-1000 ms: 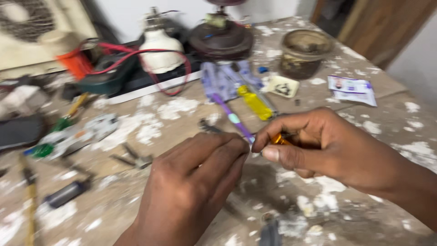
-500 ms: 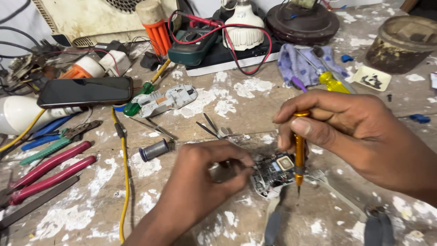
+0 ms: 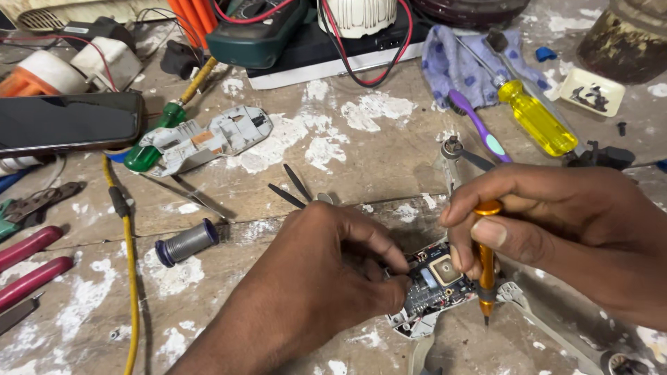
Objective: The person repairs a small quadcopter drone on a cluttered workbench, using a precision screwdriver to unscrew and re-tighten screws on the drone's exposed circuit board and frame, holding the drone steady with one hand while driving screws with the other.
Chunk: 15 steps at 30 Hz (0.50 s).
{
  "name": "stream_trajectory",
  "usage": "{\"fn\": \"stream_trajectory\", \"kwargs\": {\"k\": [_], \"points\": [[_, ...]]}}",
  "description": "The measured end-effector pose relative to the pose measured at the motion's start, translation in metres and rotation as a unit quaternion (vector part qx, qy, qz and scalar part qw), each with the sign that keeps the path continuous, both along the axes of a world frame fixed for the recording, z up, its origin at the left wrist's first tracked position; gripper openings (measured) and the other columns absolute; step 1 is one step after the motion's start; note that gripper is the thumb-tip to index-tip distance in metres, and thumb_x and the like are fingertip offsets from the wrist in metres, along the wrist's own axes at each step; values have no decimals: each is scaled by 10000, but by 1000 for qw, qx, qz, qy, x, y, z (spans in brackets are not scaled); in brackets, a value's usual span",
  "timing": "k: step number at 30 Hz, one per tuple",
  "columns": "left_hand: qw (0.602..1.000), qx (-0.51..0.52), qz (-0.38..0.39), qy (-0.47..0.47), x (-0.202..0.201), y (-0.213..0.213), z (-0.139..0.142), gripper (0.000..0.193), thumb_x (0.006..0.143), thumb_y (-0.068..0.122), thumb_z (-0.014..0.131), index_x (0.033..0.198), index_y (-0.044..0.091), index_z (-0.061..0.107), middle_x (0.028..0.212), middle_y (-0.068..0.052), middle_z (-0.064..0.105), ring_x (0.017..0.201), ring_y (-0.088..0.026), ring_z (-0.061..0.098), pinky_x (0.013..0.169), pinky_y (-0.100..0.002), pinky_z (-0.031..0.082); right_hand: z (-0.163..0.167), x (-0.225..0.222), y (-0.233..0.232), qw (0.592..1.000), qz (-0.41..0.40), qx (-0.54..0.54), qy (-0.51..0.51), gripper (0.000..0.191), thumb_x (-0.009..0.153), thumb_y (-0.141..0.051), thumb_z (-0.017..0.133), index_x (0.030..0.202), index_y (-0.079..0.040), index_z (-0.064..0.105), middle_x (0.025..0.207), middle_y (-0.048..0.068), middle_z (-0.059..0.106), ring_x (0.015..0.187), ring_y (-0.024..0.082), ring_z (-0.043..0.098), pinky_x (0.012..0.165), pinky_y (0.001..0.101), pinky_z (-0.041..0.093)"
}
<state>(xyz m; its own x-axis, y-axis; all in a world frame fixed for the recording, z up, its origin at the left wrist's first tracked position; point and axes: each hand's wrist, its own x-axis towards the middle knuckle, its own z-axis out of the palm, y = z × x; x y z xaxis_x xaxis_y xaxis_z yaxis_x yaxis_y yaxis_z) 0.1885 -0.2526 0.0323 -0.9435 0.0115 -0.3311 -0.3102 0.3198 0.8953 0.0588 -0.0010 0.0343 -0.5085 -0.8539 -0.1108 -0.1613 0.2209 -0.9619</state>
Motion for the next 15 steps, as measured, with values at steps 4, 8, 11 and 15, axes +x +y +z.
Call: {"fn": "stream_trajectory", "kwargs": {"k": [4,8,11,15], "points": [[998,-6,-12,-59,-8,0,9,168,712,132,833,860,52,842,726,-32,807,646,-88,718,615,-260,601,-4,-1,2,1000,1,-2,-23,278,1055,-123,587,1271,47,628,1006,172,660,942,248,679,793,441,619],[991,-61,-25,-118,-16,-1,20,160,710,152,817,844,72,853,737,-51,823,658,-106,736,646,-273,614,-5,0,3,999,6,-18,-34,282,1053,-118,585,1273,52,630,1015,173,665,948,245,683,798,435,617],[990,-75,-27,-119,-19,2,24,153,696,160,824,822,75,844,731,-41,820,670,-103,747,662,-274,620,-5,0,3,999,6,-22,-36,275,1052,-103,583,1272,54,632,1011,175,663,938,239,692,789,424,643],[989,-70,-31,-123,-20,3,25,155,688,164,830,805,63,836,721,-48,816,674,-107,742,670,-273,619,-5,-1,5,999,9,-12,-46,274,1050,-86,581,1280,54,629,1011,177,663,927,237,705,762,418,653]]}}
